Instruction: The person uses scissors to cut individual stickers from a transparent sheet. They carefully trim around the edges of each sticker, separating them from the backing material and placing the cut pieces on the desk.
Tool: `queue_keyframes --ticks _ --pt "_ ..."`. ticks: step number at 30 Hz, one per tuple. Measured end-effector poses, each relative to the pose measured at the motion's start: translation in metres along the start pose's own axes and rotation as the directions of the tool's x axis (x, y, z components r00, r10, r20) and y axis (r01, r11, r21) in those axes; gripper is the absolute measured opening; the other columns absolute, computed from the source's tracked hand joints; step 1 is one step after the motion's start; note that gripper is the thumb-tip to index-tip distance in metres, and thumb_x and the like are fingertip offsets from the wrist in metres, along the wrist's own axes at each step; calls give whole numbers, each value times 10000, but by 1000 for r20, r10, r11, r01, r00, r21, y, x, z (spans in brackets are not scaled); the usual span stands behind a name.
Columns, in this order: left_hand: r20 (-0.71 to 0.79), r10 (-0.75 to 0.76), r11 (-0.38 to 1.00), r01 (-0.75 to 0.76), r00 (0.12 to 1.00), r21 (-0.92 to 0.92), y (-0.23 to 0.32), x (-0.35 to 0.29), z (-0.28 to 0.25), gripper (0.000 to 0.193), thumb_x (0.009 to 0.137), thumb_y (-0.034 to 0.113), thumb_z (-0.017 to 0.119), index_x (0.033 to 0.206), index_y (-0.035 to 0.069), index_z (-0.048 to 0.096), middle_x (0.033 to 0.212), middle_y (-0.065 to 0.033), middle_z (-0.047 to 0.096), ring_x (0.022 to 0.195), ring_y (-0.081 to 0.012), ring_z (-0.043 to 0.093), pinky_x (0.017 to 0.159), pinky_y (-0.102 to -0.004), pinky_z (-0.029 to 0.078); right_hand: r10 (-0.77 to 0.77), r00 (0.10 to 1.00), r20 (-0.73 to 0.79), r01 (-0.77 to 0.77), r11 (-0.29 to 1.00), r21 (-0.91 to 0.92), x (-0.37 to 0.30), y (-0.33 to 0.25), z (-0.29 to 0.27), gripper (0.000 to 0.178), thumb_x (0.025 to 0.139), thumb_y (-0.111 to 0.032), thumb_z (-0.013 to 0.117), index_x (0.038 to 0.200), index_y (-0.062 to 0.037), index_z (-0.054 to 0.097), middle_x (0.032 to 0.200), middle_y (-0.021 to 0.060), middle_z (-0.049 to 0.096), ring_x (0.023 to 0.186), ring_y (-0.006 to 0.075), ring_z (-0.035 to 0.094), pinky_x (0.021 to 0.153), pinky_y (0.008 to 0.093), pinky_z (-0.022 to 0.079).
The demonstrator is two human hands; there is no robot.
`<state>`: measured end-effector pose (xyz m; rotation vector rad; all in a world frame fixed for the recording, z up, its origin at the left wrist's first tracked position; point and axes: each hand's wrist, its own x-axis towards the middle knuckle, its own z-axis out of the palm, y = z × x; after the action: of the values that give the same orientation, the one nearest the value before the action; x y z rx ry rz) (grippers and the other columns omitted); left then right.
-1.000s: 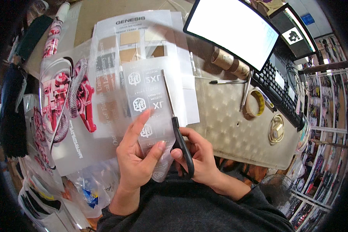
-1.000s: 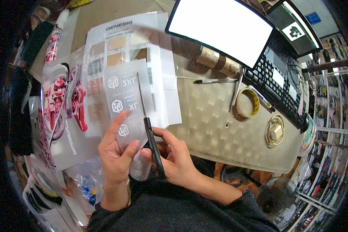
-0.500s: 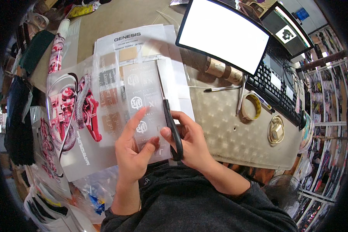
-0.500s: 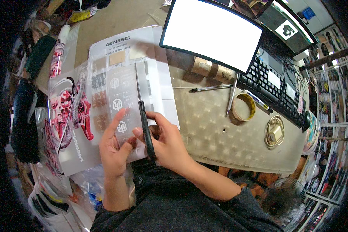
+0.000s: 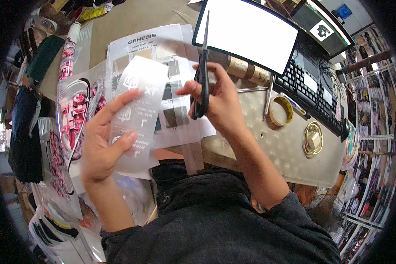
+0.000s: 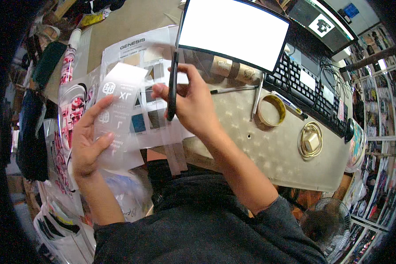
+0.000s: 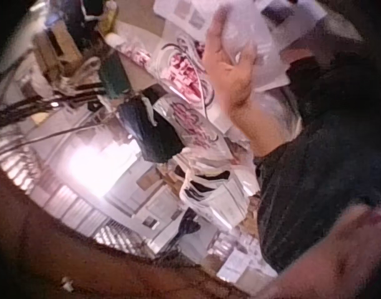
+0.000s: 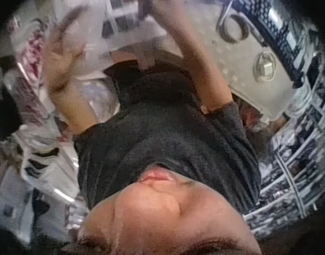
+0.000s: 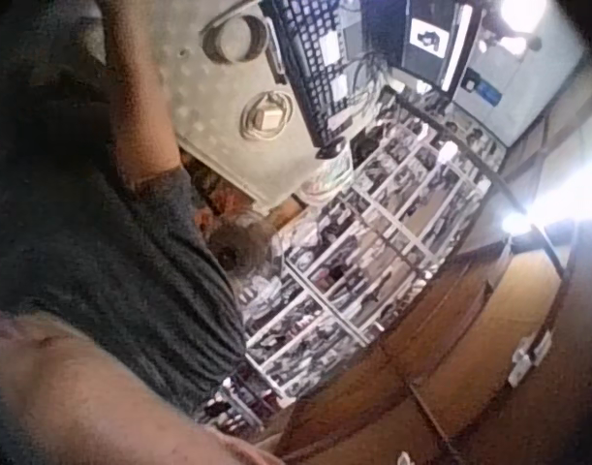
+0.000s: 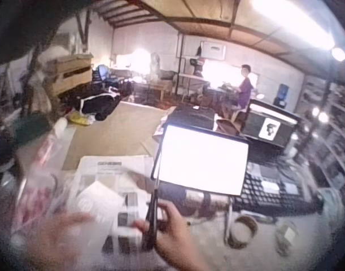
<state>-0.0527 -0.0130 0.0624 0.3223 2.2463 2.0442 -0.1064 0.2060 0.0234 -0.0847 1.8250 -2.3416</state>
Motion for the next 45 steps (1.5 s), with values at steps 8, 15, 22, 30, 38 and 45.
queue_keyframes --ticks 8,15,22,30,38,45 --pt "400 -149 922 -19 904 387 49 -11 -42 555 661 56 596 1210 -13 543 1163 -149 590 1126 -241 526 985 -334 357 -60 998 -12 61 966 253 -15 -14 12 537 718 -74 766 1128 -19 424 726 54 586 565 129 573 498 247 463" --pt "422 -94 907 -97 902 409 27 -65 24 569 778 321 677 1236 23 518 1145 -159 592 1062 -265 559 945 -391 397 121 981 -150 -53 918 393 -23 22 36 444 746 -65 705 1096 -23 436 788 94 622 604 166 621 521 260 484" --pt "-264 182 829 -292 947 -477 -78 -37 95 694 880 425 546 1389 9 324 1317 -176 459 1240 -245 418 1055 -365 284 220 974 -47 -183 896 406 -39 19 31 413 769 -39 678 1099 -22 429 785 107 623 548 171 607 478 248 477" --pt "-549 211 905 -374 809 -202 -56 10 91 447 897 -26 432 1336 -78 364 1364 -202 414 1214 -223 451 1022 -346 361 154 986 60 -160 981 114 -72 17 -9 515 828 -151 683 1234 -18 395 721 41 570 604 117 576 520 254 463" --pt "-626 123 951 -272 770 -149 -55 24 100 562 839 -104 509 1368 -43 331 1331 -173 457 1005 -174 586 821 -250 490 199 944 263 -176 978 -108 -92 24 -8 677 783 -451 685 1207 -7 400 673 26 525 553 89 495 487 232 370" --pt "-601 160 951 -285 783 -119 -58 23 100 631 828 -75 552 1390 -50 264 1371 -211 393 1050 -236 574 796 -275 525 139 956 259 -93 979 -182 -82 30 -1 648 782 -376 700 1212 1 397 635 28 522 521 96 488 463 241 360"
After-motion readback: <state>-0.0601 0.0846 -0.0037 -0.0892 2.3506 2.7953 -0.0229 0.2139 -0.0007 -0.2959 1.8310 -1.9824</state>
